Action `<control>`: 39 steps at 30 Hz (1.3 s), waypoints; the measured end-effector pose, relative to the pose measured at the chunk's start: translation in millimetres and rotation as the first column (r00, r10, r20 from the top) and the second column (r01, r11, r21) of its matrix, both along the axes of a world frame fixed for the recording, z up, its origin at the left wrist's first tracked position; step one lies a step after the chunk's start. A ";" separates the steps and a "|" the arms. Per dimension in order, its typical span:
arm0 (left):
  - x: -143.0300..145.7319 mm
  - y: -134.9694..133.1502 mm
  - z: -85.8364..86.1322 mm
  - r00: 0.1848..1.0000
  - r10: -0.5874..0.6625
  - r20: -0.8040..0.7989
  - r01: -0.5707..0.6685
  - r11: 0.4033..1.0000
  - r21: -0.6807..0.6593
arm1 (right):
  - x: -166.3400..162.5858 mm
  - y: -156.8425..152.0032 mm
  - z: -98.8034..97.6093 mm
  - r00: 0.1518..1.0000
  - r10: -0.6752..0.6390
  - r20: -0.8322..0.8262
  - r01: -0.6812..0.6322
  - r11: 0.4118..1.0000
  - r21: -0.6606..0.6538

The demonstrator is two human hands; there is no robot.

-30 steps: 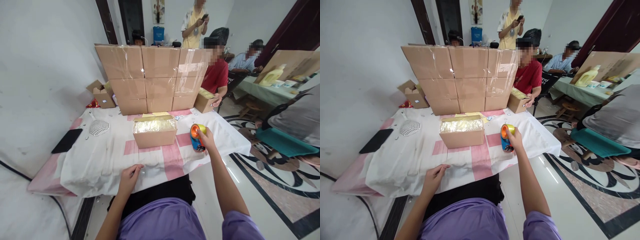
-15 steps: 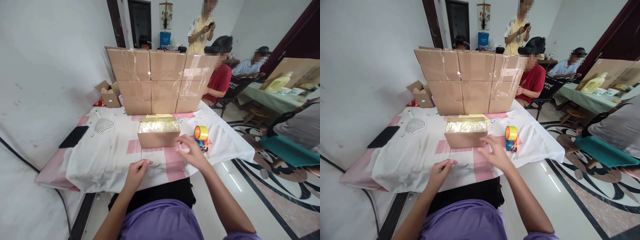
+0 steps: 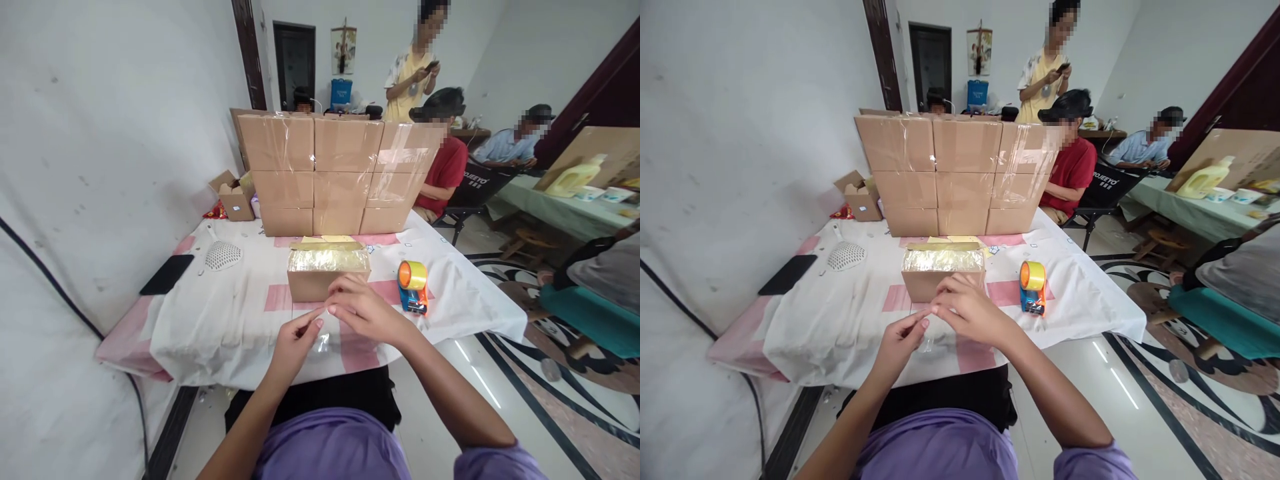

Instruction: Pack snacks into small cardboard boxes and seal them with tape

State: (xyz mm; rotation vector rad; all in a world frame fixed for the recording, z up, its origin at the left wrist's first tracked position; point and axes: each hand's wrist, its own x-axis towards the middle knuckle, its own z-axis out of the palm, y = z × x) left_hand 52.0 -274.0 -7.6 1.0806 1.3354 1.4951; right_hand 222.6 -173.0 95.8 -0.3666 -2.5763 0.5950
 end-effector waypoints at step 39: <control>-45.5 34.8 53.2 0.992 0.117 -0.037 -0.114 0.990 0.086 | -67.5 50.1 33.6 0.977 -0.163 -0.140 0.179 0.978 0.108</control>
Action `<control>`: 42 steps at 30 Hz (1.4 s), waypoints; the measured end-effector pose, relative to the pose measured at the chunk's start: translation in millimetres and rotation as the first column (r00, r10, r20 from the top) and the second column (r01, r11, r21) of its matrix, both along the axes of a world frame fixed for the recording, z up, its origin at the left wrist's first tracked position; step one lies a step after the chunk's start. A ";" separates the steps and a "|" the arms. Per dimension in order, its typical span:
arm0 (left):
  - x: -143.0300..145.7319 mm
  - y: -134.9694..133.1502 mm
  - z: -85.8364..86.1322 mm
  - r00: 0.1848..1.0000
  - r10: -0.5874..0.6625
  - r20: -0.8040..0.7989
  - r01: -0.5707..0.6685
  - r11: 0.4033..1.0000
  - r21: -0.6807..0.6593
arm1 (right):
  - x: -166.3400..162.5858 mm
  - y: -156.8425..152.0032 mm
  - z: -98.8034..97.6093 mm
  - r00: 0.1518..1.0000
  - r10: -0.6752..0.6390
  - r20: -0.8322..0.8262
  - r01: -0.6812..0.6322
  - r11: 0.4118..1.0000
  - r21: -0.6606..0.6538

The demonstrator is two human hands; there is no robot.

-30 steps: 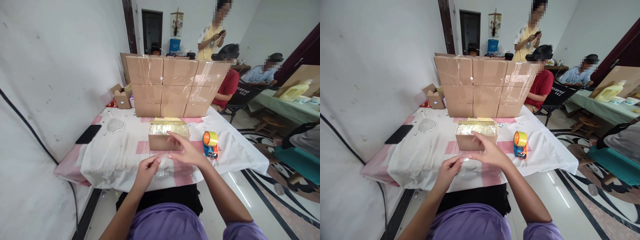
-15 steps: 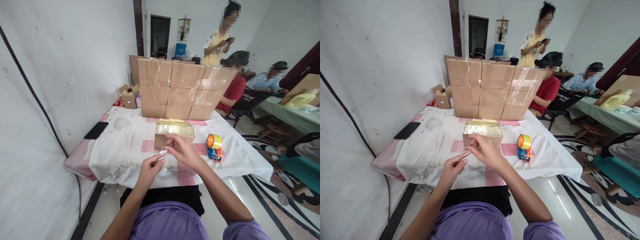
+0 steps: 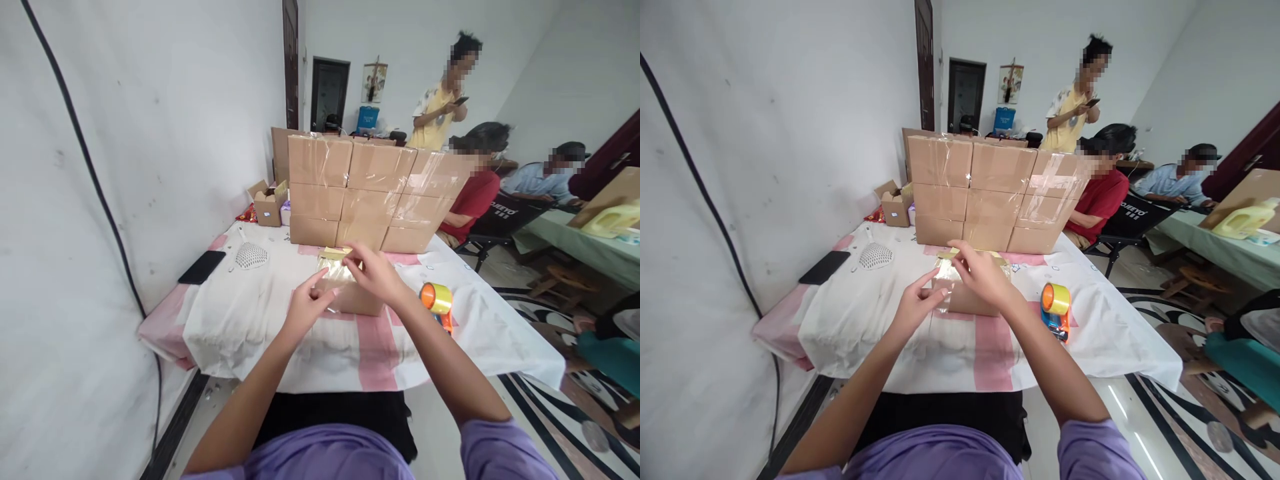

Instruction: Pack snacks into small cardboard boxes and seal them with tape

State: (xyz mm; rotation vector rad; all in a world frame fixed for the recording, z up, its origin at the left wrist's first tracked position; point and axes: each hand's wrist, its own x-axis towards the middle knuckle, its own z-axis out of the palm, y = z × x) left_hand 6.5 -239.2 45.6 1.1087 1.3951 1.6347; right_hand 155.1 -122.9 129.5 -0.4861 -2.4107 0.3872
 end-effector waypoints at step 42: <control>-74.9 106.1 47.8 0.816 -0.310 -0.488 -0.068 0.787 -0.613 | -88.9 75.1 -33.8 0.805 -0.237 0.544 0.169 0.970 0.173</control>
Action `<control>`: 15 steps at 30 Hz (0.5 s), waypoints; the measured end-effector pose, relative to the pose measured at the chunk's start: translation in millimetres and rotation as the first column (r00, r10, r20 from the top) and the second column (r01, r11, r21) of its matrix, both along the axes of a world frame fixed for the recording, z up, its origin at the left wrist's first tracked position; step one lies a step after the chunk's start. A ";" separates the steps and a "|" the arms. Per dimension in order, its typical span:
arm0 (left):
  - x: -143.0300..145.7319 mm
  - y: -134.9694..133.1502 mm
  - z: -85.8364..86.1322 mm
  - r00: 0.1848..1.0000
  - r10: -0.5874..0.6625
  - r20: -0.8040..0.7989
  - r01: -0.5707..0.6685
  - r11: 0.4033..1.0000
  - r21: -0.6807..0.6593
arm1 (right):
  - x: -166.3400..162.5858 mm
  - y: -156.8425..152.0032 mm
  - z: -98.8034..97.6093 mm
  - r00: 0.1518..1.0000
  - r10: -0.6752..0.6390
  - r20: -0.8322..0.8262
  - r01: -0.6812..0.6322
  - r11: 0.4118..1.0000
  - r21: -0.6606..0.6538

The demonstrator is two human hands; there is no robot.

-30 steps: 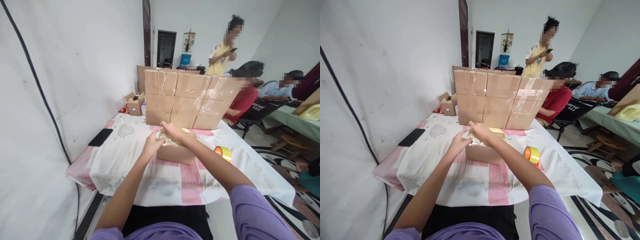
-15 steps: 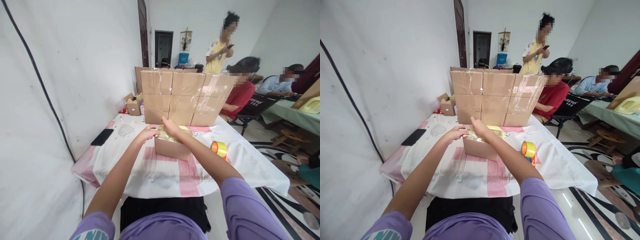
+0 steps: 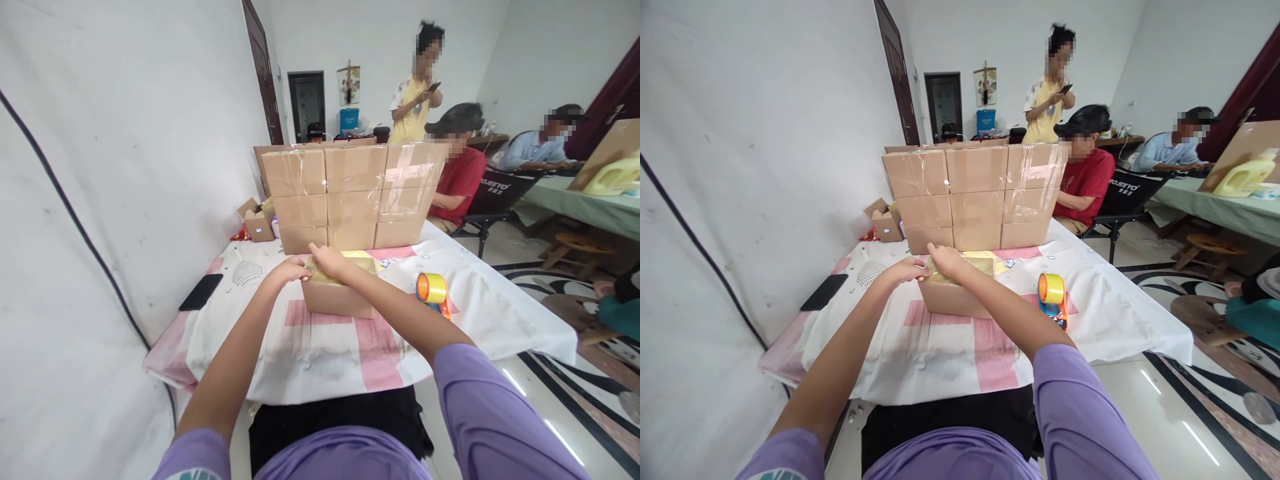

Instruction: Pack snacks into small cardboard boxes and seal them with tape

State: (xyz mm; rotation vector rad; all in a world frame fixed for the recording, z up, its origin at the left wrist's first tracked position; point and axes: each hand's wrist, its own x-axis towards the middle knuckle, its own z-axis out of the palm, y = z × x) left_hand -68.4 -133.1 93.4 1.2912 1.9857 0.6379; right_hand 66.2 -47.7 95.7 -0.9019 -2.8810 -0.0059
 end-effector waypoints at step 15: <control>-11.8 5.6 -5.2 0.992 -0.023 -0.127 0.022 1.000 -0.010 | -4.0 4.1 -5.3 1.000 -0.018 -0.005 0.018 0.999 0.041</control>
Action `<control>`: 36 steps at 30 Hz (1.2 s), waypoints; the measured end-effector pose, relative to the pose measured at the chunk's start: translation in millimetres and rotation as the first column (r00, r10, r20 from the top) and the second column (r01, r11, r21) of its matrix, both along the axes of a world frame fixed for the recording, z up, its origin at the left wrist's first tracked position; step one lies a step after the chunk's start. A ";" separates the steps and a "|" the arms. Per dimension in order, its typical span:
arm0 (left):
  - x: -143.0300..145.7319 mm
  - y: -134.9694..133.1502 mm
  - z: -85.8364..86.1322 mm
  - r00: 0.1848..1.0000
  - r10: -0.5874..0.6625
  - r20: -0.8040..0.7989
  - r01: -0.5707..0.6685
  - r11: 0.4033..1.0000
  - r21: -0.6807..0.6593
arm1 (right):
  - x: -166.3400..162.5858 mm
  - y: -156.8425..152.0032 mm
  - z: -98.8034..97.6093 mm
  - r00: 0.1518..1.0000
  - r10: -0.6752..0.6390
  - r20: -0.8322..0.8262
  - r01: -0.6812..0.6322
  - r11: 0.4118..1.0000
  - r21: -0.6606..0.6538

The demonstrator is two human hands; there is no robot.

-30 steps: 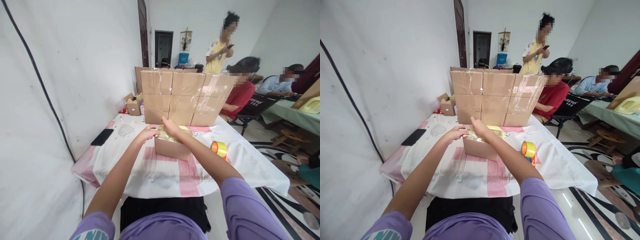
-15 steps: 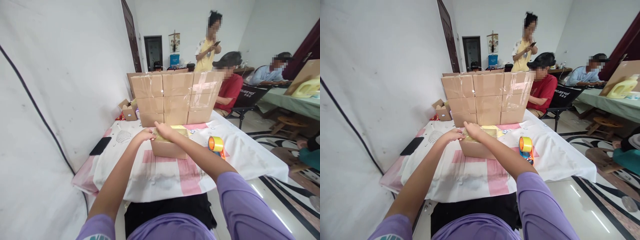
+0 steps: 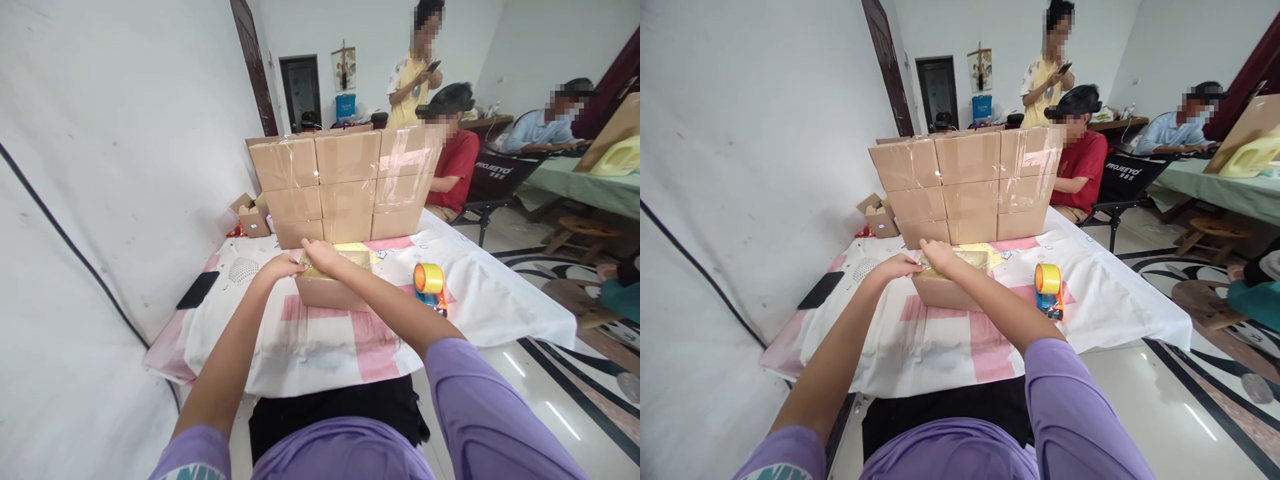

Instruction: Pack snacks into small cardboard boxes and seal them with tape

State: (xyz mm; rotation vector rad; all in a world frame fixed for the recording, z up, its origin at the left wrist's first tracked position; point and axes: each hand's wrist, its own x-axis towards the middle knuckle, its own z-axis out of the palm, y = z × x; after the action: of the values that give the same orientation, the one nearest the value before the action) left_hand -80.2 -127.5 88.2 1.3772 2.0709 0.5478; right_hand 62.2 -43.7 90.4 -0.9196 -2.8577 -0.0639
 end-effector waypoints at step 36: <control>9.0 -36.8 -66.0 0.910 0.171 0.377 -0.251 0.952 0.173 | 179.4 216.1 -92.6 0.903 -0.243 0.355 0.333 0.917 -0.219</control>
State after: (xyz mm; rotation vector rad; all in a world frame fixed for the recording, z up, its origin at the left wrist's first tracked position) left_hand -71.3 -164.3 22.2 1.0694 1.9076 1.0653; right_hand 241.7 172.4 -2.2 -1.5229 -3.0439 0.1753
